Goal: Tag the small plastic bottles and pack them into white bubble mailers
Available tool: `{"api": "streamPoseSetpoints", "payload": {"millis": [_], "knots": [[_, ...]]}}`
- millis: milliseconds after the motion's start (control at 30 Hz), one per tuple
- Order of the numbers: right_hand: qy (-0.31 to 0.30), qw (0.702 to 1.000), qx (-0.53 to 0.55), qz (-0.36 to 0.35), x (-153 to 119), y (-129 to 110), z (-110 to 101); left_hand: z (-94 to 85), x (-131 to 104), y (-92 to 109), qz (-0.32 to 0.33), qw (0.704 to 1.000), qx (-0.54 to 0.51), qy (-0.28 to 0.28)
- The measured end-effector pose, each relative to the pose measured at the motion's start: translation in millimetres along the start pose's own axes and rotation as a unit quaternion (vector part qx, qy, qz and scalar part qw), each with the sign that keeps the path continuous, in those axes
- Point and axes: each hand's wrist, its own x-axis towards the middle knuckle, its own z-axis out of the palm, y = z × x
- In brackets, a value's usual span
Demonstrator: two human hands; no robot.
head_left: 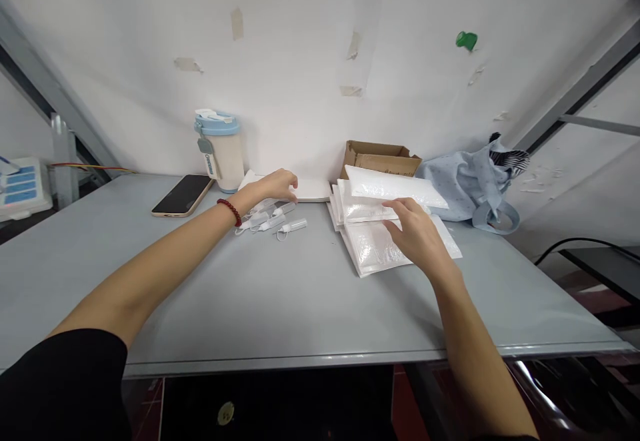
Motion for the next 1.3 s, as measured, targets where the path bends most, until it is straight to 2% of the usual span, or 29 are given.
{"api": "streamPoseSetpoints", "payload": {"millis": [200,367,533,667,767,900,967,1033,1067,1133,1233,1300], "knots": [[0.034,0.999,0.006,0.005,7,8,5,-3.9,-4,-1,0.009,0.999,0.045,-0.008],[0.058,0.998,0.016,-0.013,6,9,5,1.9,-11,16,0.047,0.992,0.117,-0.003],[0.055,0.998,0.024,-0.009,3,7,3,5.1,-5,30,0.038,0.984,0.173,0.022],[0.072,0.997,0.026,-0.009,3,8,3,-6.5,-9,35,0.013,0.978,0.196,0.064],[0.108,0.994,0.027,-0.014,3,6,3,-18.9,-27,41,0.005,0.97,0.214,0.119],[0.194,0.978,0.08,-0.014,1,-6,0,-24.7,-77,57,0.054,0.924,0.236,0.296],[0.232,0.965,0.12,-0.008,0,-15,-3,-19.0,-107,69,0.119,0.898,0.229,0.357],[0.247,0.956,0.155,-0.013,-2,-24,-5,-7.6,-132,81,0.23,0.866,0.213,0.39],[0.239,0.956,0.169,-0.025,-3,-29,-5,-0.4,-143,87,0.287,0.843,0.211,0.403],[0.182,0.962,0.193,-0.063,-5,-36,-5,15.0,-157,97,0.372,0.803,0.229,0.406],[0.038,0.969,0.224,-0.101,-11,-46,-2,33.8,-166,107,0.408,0.799,0.243,0.37],[-0.053,0.966,0.231,-0.106,-16,-52,2,40.2,-168,111,0.422,0.8,0.242,0.351]]}}
